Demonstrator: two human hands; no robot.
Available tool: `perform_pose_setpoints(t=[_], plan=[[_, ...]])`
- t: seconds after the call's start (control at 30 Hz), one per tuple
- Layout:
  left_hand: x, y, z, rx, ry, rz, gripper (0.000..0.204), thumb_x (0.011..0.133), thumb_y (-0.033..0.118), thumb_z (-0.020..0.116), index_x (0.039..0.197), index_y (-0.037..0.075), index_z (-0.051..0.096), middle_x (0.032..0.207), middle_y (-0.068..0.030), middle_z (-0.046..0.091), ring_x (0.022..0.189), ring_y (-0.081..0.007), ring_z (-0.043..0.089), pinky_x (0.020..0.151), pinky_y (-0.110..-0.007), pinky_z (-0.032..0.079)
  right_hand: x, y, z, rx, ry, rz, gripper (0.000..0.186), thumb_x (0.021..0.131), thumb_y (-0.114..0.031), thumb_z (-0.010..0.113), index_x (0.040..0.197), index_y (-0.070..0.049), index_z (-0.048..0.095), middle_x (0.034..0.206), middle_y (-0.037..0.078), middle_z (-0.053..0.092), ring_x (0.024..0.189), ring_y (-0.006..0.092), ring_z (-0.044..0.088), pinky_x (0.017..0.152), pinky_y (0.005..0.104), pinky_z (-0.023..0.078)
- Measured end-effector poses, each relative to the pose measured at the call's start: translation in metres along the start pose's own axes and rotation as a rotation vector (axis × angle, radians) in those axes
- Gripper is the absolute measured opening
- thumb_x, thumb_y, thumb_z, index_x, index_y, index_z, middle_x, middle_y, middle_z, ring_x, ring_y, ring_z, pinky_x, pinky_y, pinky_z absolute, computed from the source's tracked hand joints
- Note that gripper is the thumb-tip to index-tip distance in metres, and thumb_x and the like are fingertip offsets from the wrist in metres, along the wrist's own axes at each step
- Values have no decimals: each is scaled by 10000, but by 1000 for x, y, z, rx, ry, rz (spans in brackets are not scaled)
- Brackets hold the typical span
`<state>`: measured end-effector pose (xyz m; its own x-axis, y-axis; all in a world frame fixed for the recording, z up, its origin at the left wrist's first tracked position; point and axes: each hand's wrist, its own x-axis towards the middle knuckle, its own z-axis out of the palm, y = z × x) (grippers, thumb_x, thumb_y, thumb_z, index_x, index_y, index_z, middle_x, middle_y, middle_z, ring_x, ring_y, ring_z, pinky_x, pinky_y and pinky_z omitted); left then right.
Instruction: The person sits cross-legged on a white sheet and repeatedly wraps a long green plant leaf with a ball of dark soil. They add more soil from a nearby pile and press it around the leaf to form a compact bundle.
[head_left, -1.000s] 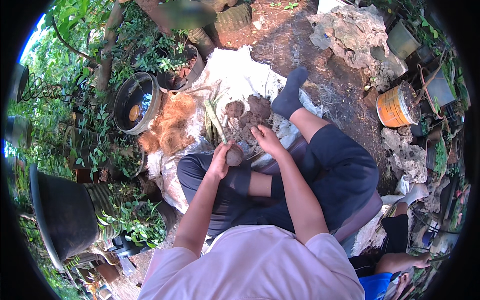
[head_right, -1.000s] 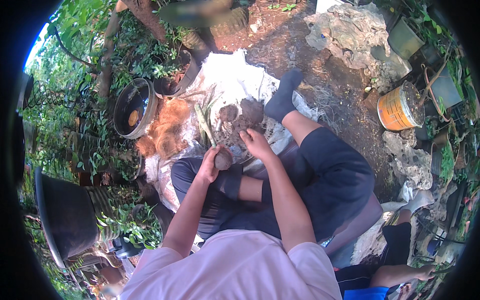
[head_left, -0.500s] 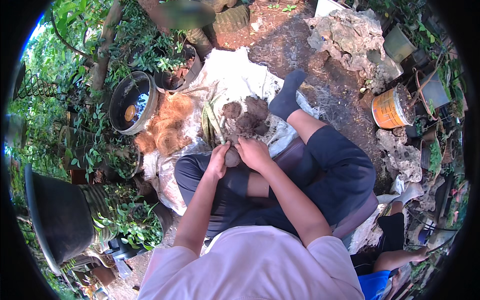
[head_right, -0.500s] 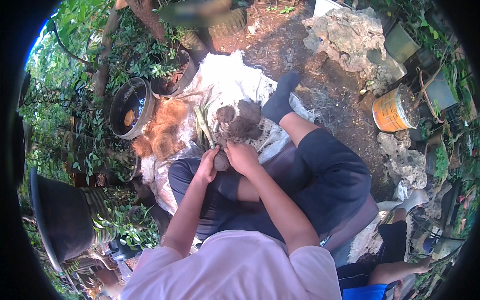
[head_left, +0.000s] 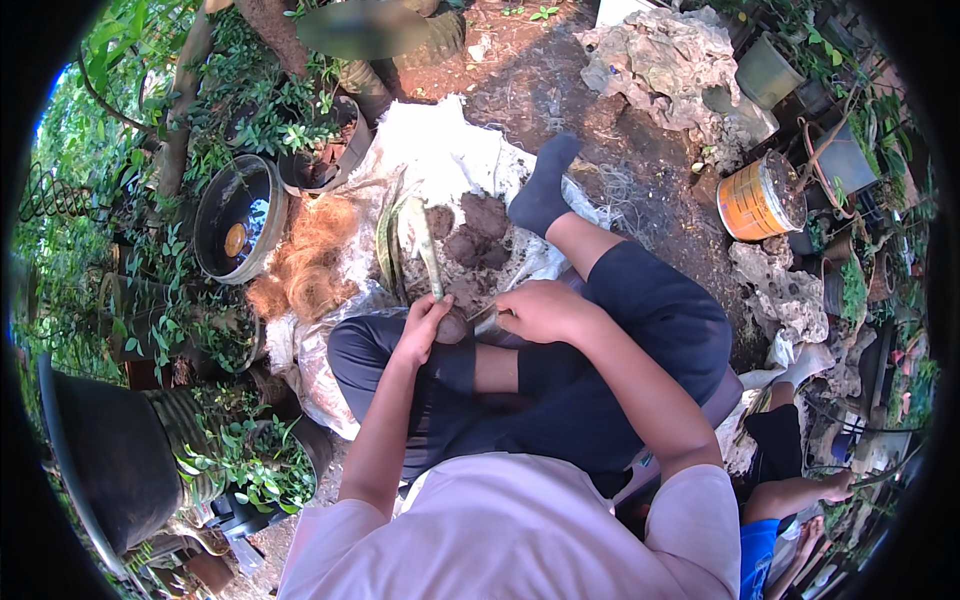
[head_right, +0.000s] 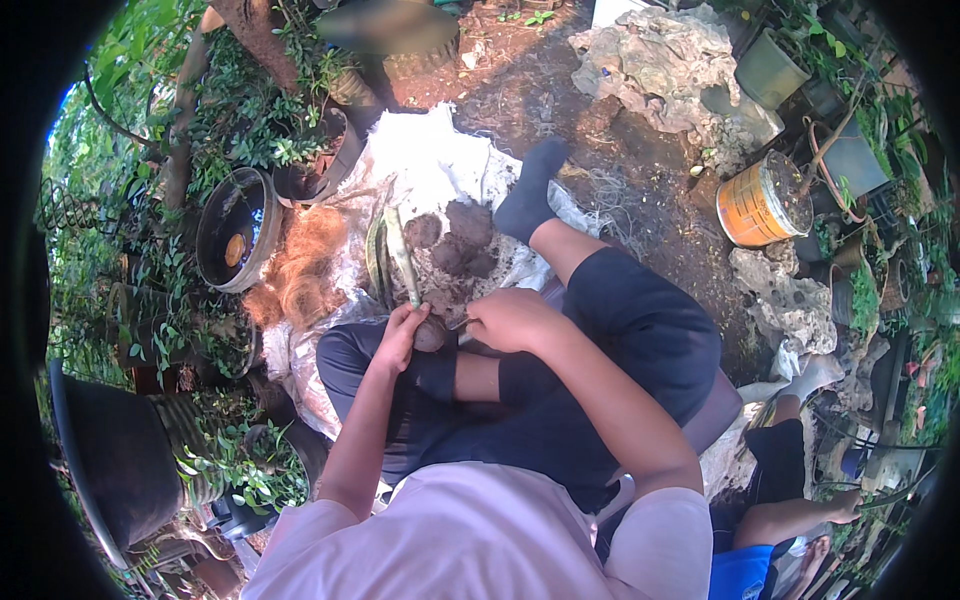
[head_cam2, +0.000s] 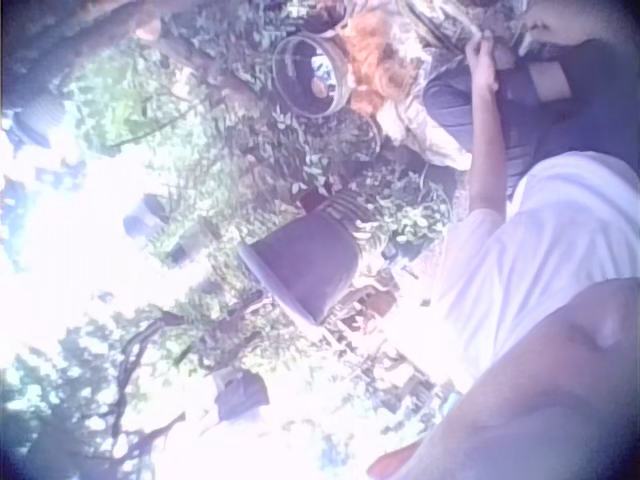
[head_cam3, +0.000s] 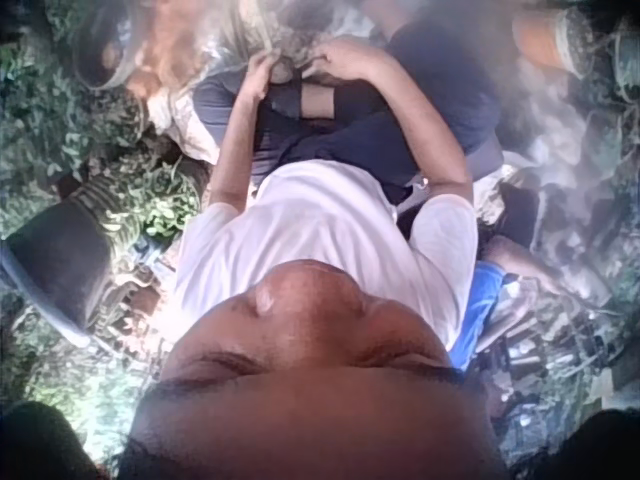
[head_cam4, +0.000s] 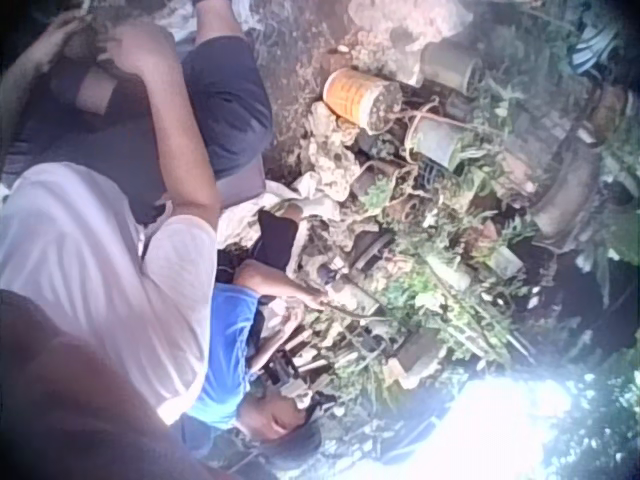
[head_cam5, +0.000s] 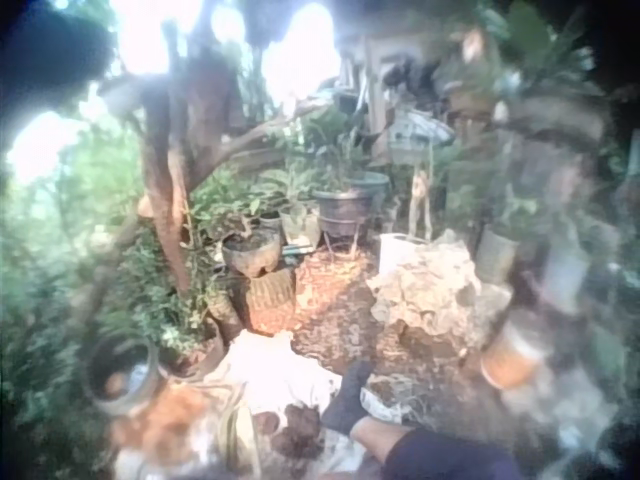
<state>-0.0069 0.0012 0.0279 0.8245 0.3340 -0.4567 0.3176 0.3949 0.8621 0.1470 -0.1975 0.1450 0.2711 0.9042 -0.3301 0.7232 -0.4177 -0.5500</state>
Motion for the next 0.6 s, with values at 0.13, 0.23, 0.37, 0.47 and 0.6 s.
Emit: perform_pose_setpoints(t=[0.13,0.23,0.37,0.47,0.6], plan=[[6,16,9,61,-16,85,203,976,245,621,928,52,662,836,45,598,777,-38,505,680,-235,412,-13,28,-14,275,262,-13,175,903,-157,636,1036,-53,680,854,133,680,775,291,666,697,395,501],[9,38,23,210,-21,158,208,976,220,614,972,21,673,858,37,613,791,-47,506,699,-239,418,-5,41,-7,707,372,109,205,940,-151,606,1100,-49,683,841,69,683,720,179,639,675,345,496],[11,66,43,317,-51,251,241,972,189,609,1047,-31,673,899,3,646,836,-75,535,756,-260,448,11,45,9,1056,450,214,363,1043,-318,466,1264,-71,614,1004,22,641,793,98,592,696,270,482],[16,84,53,487,-12,265,255,953,193,623,1048,-37,675,896,-50,667,856,-98,561,785,-286,467,22,40,23,1191,329,241,426,1048,-407,439,1263,-70,586,992,-1,604,809,98,572,710,264,474],[20,98,49,747,50,392,255,919,210,652,1004,-29,670,852,-119,664,788,-182,601,762,-329,482,30,42,33,1007,376,185,402,1028,-390,492,1078,-15,630,864,3,604,753,123,551,691,304,462]])
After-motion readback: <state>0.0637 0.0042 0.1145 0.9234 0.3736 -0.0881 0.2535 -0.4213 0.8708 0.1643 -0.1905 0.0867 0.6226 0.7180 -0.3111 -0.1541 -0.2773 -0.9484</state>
